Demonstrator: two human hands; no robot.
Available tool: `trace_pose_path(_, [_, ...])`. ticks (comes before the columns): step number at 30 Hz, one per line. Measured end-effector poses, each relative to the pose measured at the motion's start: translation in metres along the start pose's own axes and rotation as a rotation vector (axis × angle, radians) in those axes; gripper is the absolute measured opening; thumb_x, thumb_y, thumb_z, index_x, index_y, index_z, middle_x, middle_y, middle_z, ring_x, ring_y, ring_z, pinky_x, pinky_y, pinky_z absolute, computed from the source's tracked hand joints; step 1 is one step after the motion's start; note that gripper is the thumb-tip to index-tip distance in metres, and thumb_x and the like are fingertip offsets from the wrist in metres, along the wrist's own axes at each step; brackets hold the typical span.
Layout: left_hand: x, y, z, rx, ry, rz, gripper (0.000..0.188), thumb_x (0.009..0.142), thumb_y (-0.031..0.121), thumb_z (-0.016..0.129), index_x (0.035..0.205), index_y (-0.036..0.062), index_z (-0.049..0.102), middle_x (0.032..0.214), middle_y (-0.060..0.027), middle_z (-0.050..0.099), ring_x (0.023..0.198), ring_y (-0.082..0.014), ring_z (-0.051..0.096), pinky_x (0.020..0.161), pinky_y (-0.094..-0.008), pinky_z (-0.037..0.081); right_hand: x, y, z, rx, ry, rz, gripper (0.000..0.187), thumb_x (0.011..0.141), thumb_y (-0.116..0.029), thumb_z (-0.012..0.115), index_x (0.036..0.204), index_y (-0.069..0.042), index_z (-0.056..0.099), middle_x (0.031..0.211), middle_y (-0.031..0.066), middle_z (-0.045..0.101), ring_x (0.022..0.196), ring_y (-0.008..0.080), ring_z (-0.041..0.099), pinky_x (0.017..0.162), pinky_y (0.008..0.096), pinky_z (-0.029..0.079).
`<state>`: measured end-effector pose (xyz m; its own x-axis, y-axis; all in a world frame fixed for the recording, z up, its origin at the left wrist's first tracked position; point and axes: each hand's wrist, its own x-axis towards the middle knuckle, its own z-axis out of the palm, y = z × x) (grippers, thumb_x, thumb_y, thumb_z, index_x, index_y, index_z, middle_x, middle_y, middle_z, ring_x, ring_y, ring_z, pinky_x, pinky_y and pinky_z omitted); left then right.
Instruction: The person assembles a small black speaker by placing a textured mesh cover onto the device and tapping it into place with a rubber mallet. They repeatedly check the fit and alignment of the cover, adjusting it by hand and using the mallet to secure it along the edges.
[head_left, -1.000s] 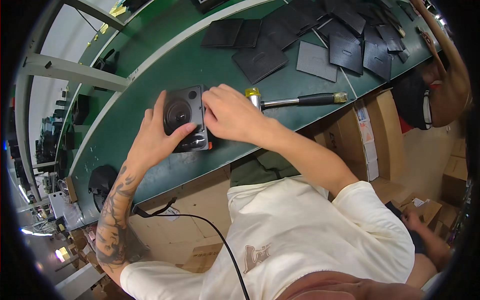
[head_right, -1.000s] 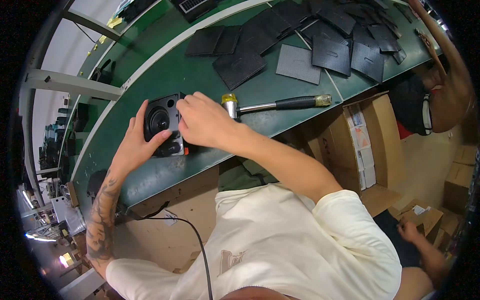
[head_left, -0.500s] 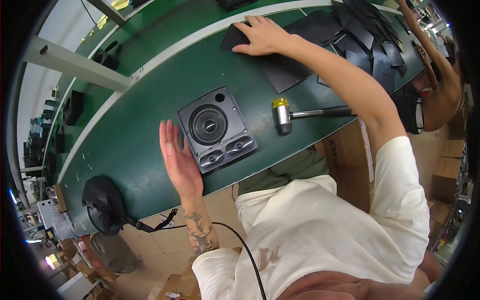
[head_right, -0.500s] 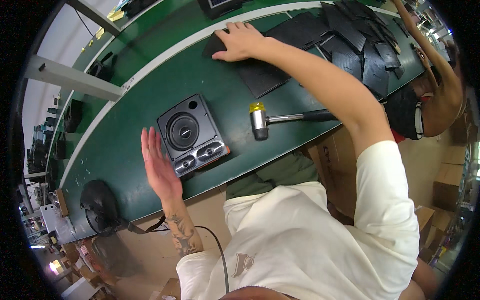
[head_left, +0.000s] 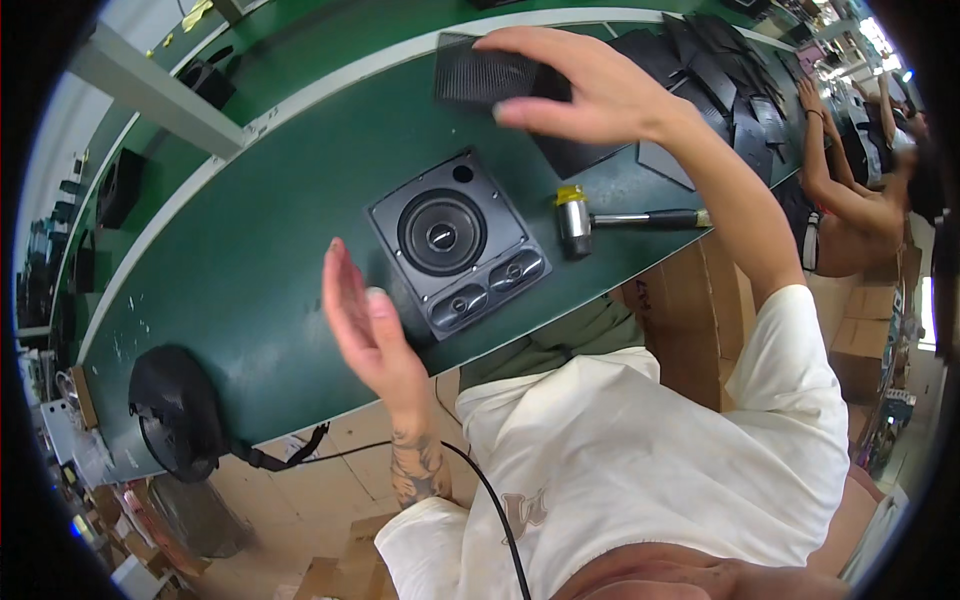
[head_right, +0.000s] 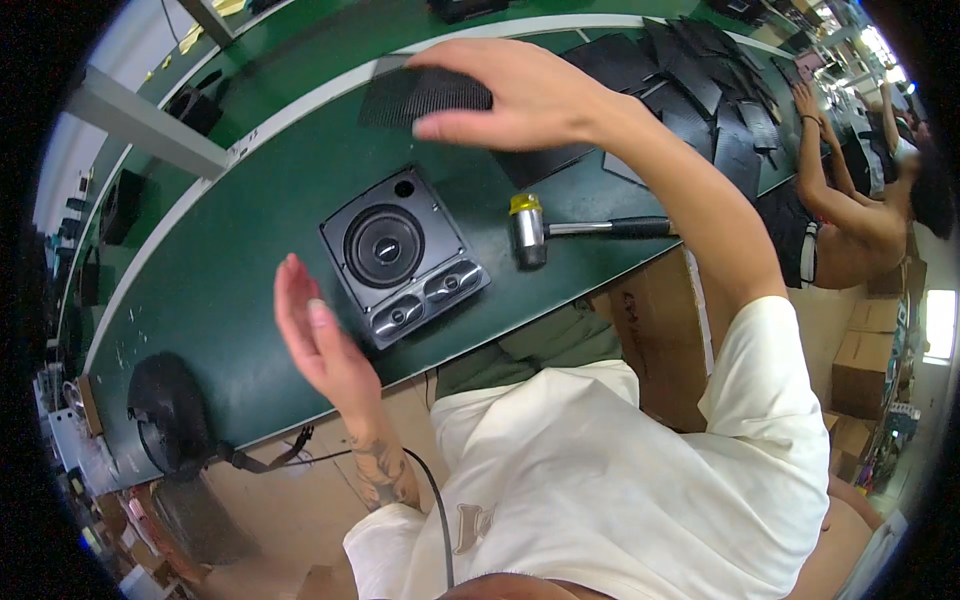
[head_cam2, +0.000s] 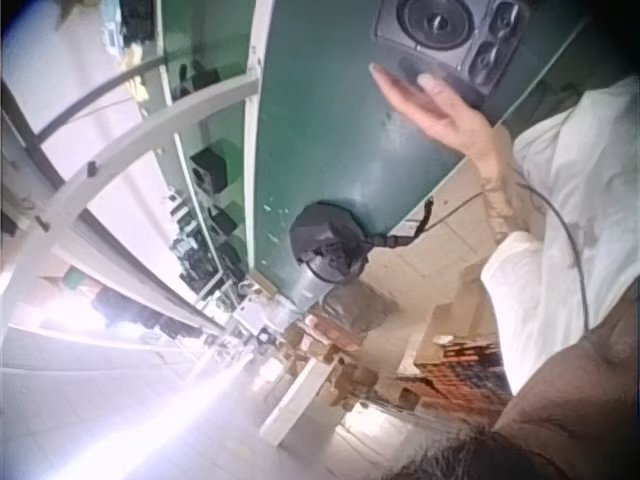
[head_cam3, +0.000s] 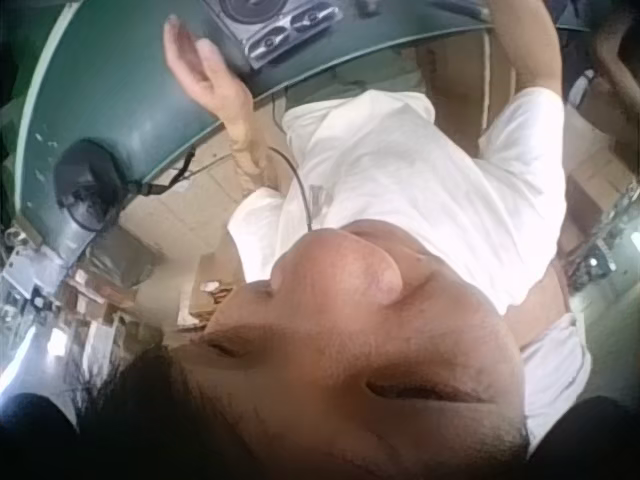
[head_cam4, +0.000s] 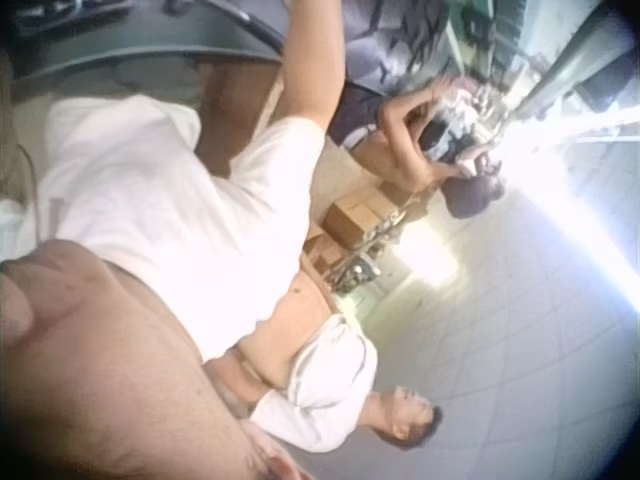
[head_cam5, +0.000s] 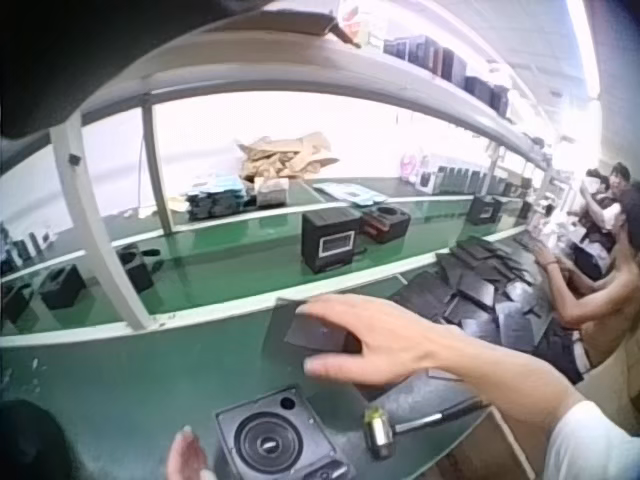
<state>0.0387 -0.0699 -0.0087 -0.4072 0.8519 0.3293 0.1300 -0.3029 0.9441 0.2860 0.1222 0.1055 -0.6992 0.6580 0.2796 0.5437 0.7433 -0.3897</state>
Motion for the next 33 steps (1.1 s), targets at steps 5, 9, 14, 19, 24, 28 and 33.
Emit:
trace_pose_path(5, [0.035, 0.054, -0.013, -0.707, -0.235, -0.311, 0.054, 0.110, 0.029, 0.043, 0.153, -0.0045, 0.038, 0.151, -0.0227, 0.050, 0.140, -0.0325, 0.050, 0.116, -0.0481, 0.040, -0.009, -0.076, -0.003, -0.097, -0.081, -0.514, 0.077, 0.078, -0.040, 0.082, 0.143, -0.006, 0.057, 0.150, 0.0254, 0.050, 0.128, 0.0436, 0.055, 0.109, 0.0485, 0.044])
trace_pose_path(9, [0.050, 0.056, 0.002, -0.819, -0.322, -0.595, 0.040, 0.110, 0.024, 0.050, 0.143, 0.0007, 0.049, 0.137, -0.0136, 0.061, 0.125, -0.0259, 0.061, 0.106, -0.0463, 0.051, -0.011, -0.090, 0.013, -0.050, -0.070, -0.565, 0.067, 0.079, -0.038, 0.081, 0.133, -0.005, 0.058, 0.137, 0.0256, 0.054, 0.127, 0.0441, 0.054, 0.108, 0.0556, 0.042])
trace_pose_path(14, [0.038, 0.051, -0.016, -0.692, -0.199, -0.593, 0.032, 0.109, 0.020, 0.053, 0.136, 0.0026, 0.054, 0.135, -0.0119, 0.062, 0.124, -0.0249, 0.062, 0.105, -0.0453, 0.053, -0.010, -0.087, 0.049, 0.109, 0.124, -0.670, 0.077, 0.072, -0.045, 0.086, 0.131, -0.005, 0.058, 0.133, 0.0253, 0.052, 0.124, 0.0452, 0.050, 0.110, 0.0615, 0.036])
trace_pose_path(19, [0.044, 0.053, 0.003, -0.747, -0.360, -0.621, 0.050, 0.110, 0.032, 0.049, 0.146, -0.0023, 0.047, 0.151, -0.0192, 0.049, 0.139, -0.0316, 0.049, 0.118, -0.0499, 0.038, -0.022, -0.072, 0.058, 0.049, 0.325, -0.692, 0.080, 0.064, -0.055, 0.086, 0.114, 0.002, 0.062, 0.124, 0.0289, 0.054, 0.113, 0.0472, 0.054, 0.105, 0.0583, 0.040])
trace_pose_path(24, [0.042, 0.071, 0.006, -0.662, -0.262, -0.567, 0.049, 0.109, 0.029, 0.049, 0.146, -0.0039, 0.048, 0.150, -0.0164, 0.049, 0.139, -0.0304, 0.047, 0.117, -0.0472, 0.037, -0.016, -0.080, 0.071, 0.075, 0.473, -0.733, 0.076, 0.061, -0.056, 0.087, 0.105, 0.002, 0.064, 0.120, 0.0276, 0.055, 0.107, 0.0450, 0.054, 0.102, 0.0586, 0.040])
trace_pose_path(28, [0.038, 0.075, 0.019, -0.514, -0.310, -0.473, 0.052, 0.110, 0.035, 0.046, 0.145, -0.0026, 0.049, 0.149, -0.0134, 0.049, 0.139, -0.0276, 0.045, 0.116, -0.0447, 0.036, -0.021, -0.082, 0.072, 0.085, 0.520, -0.682, 0.077, 0.058, -0.056, 0.087, 0.104, 0.002, 0.065, 0.119, 0.0275, 0.055, 0.106, 0.0442, 0.053, 0.101, 0.0589, 0.040])
trace_pose_path(33, [0.041, 0.070, 0.029, -0.652, -0.313, -0.499, 0.058, 0.107, 0.037, 0.053, 0.150, -0.0010, 0.045, 0.156, -0.0185, 0.042, 0.145, -0.0356, 0.038, 0.119, -0.0581, 0.029, -0.018, -0.074, 0.078, 0.070, 0.498, -0.669, 0.076, 0.057, -0.057, 0.087, 0.102, 0.000, 0.064, 0.119, 0.0258, 0.055, 0.109, 0.0445, 0.054, 0.099, 0.0585, 0.041])
